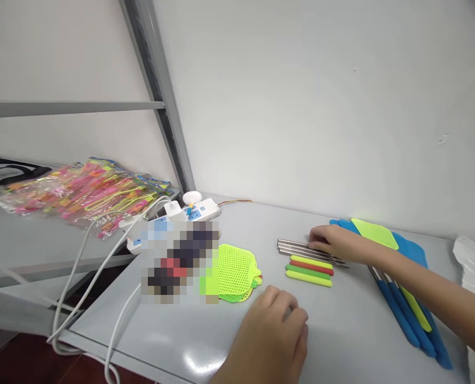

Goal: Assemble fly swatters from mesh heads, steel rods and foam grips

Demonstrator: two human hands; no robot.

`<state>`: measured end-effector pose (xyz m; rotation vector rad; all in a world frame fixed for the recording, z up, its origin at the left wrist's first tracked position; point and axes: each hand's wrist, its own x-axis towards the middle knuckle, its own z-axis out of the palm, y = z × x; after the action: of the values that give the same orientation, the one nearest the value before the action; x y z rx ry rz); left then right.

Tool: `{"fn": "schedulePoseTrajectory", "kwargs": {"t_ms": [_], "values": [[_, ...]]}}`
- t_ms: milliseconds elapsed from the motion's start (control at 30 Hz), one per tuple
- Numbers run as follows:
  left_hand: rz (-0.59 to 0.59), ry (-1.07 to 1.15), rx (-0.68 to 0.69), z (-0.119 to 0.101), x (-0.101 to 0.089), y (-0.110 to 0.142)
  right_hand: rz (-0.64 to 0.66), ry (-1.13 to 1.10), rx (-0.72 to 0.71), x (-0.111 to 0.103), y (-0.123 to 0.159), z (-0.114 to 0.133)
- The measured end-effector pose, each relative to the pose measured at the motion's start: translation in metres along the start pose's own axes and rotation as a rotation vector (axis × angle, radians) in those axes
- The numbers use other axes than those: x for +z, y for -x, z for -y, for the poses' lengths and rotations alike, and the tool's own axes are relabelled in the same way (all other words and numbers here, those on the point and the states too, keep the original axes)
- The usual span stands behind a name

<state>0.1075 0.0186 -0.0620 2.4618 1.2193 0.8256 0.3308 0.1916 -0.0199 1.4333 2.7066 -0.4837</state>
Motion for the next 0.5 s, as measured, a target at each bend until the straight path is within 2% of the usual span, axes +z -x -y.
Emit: {"fn": "schedulePoseTrajectory", "kwargs": {"t_ms": [300,500], "values": [[0.054,-0.024,-0.090,-0.011,-0.004,-0.004,-0.023,0.064,-0.069,-0.005,-0.006,-0.007],[0.087,-0.316,-0.192,-0.022,0.003,-0.028,-0.140,0.108,0.057,-0.020,0.012,0.002]]}}
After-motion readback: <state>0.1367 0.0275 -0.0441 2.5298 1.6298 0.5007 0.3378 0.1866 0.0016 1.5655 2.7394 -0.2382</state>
